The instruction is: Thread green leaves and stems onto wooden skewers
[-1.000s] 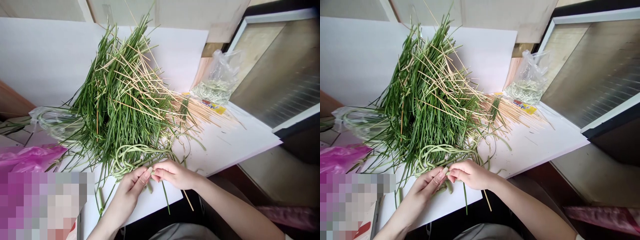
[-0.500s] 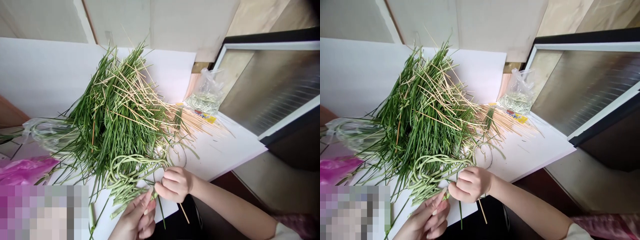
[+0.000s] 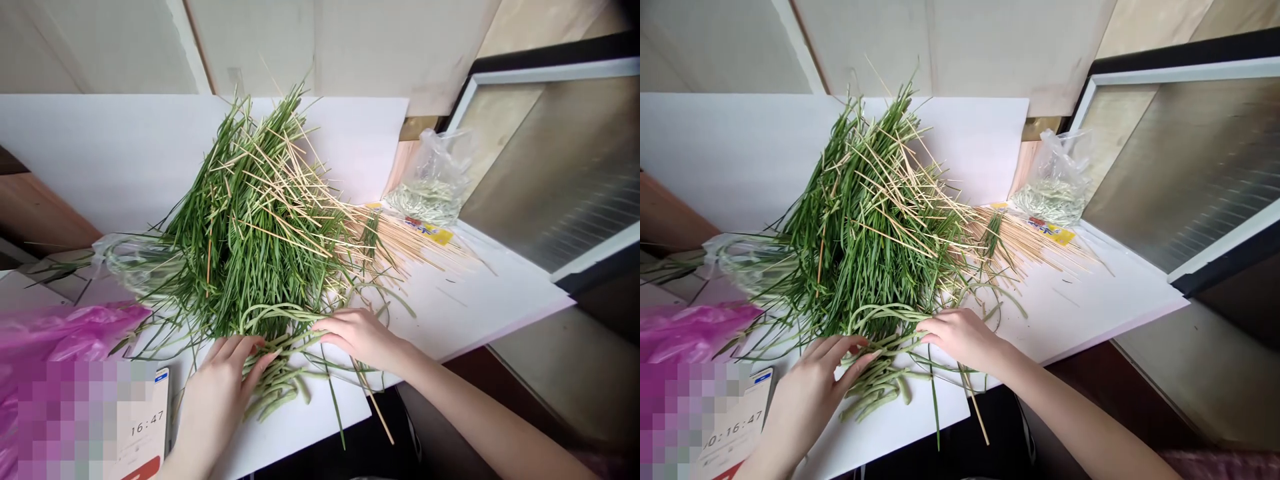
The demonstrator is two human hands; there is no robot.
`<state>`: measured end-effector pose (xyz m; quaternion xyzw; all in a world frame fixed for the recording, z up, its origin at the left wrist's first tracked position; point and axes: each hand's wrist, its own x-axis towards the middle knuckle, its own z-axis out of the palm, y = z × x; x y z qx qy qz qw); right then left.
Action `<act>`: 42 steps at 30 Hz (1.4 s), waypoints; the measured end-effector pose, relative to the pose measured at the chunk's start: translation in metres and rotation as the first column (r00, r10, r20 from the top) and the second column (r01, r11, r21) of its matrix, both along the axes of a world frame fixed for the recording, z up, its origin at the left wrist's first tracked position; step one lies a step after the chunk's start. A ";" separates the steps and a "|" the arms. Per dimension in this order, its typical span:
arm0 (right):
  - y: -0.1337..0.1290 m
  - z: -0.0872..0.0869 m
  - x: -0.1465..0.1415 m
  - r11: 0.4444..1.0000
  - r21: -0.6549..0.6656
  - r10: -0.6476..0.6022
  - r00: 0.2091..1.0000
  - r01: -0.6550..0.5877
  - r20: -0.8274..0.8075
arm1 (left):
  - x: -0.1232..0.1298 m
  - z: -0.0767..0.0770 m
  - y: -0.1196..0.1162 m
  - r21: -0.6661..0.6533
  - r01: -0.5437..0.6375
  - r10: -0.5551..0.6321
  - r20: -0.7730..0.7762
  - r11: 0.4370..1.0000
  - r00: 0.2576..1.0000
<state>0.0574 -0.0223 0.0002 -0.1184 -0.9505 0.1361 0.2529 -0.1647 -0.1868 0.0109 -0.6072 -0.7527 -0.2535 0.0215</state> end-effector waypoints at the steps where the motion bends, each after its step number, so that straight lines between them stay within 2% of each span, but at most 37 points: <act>1: -0.003 0.001 -0.002 0.997 -0.078 0.003 1.000 0.000 0.028 | 0.003 0.000 0.000 0.013 -0.001 0.001 -0.036 1.000 0.999; 3: -0.011 0.004 -0.005 0.973 -0.233 0.013 0.995 0.010 0.098 | 0.014 0.000 0.002 0.040 0.043 -0.041 -0.032 0.998 0.999; 6: -0.022 0.006 -0.011 0.921 -0.388 0.047 0.989 0.012 0.143 | 0.034 0.003 0.009 0.029 0.176 -0.178 0.116 0.984 0.977; 9: -0.028 0.005 -0.015 0.876 -0.482 0.085 0.988 -0.012 0.129 | 0.048 0.004 0.015 0.011 0.240 -0.232 0.294 0.971 0.927; 12: -0.025 0.005 -0.010 0.840 -0.542 0.109 0.987 -0.026 0.121 | 0.051 0.001 0.015 0.095 0.251 -0.268 0.386 0.963 0.883; 15: -0.020 0.009 0.004 0.849 -0.528 0.123 0.981 -0.026 0.148 | 0.047 -0.001 0.005 0.193 0.220 -0.279 0.377 0.956 0.883; 19: -0.029 0.019 0.022 0.840 -0.542 0.169 0.960 -0.023 0.222 | 0.050 0.000 -0.014 0.153 0.267 -0.302 0.300 0.951 0.905; 21: -0.041 0.023 0.026 0.812 -0.584 0.189 0.946 -0.001 0.262 | 0.059 0.001 -0.022 0.122 0.348 -0.364 0.150 0.929 0.919; 24: -0.059 0.024 0.027 0.770 -0.635 0.193 0.928 0.058 0.319 | 0.073 0.001 -0.026 0.114 0.437 -0.427 -0.105 0.892 0.898; 26: -0.066 0.022 0.026 0.723 -0.685 0.205 0.917 0.094 0.343 | 0.078 0.000 -0.025 0.113 0.459 -0.439 -0.164 0.881 0.884; 29: -0.068 0.017 0.026 0.627 -0.772 0.275 0.897 0.104 0.345 | 0.078 0.001 -0.024 0.095 0.482 -0.472 -0.110 0.871 0.875; 31: -0.068 0.016 0.027 0.558 -0.827 0.319 0.900 0.075 0.297 | 0.075 0.004 -0.024 0.078 0.509 -0.512 0.032 0.857 0.858; 32: -0.069 0.017 0.028 0.524 -0.850 0.329 0.910 0.049 0.254 | 0.075 0.005 -0.025 0.069 0.526 -0.530 0.157 0.847 0.833; 33: -0.070 0.019 0.029 0.492 -0.871 0.337 0.920 0.011 0.202 | 0.075 0.007 -0.025 0.055 0.541 -0.527 0.322 0.839 0.786; 34: -0.072 0.021 0.030 0.467 -0.883 0.341 0.930 -0.038 0.141 | 0.077 0.008 -0.026 0.036 0.551 -0.487 0.516 0.834 0.704; 35: -0.074 0.023 0.031 0.458 -0.884 0.337 0.939 -0.092 0.077 | 0.079 0.009 -0.026 0.022 0.556 -0.405 0.709 0.831 0.577; 37: -0.076 0.028 0.033 0.494 -0.848 0.307 0.951 -0.190 -0.035 | 0.086 0.010 -0.026 0.026 0.529 -0.167 0.961 0.848 0.221; 38: -0.074 0.030 0.035 0.534 -0.816 0.275 0.958 -0.220 -0.078 | 0.090 0.010 -0.026 0.029 0.485 -0.059 0.997 0.874 0.047; 39: -0.071 0.031 0.037 0.591 -0.776 0.221 0.969 -0.220 -0.106 | 0.092 0.010 -0.025 0.027 0.427 0.012 0.996 0.904 -0.089; 40: -0.067 0.032 0.038 0.659 -0.728 0.147 0.982 -0.190 -0.123 | 0.093 0.010 -0.025 0.015 0.361 0.052 0.983 0.933 -0.174; 41: -0.061 0.032 0.040 0.730 -0.670 0.064 0.989 -0.135 -0.130 | 0.091 0.009 -0.023 -0.010 0.296 0.074 0.976 0.955 -0.206; 42: -0.055 0.032 0.041 0.794 -0.604 -0.009 0.992 -0.069 -0.125 | 0.088 0.009 -0.022 -0.039 0.241 0.085 0.980 0.970 -0.182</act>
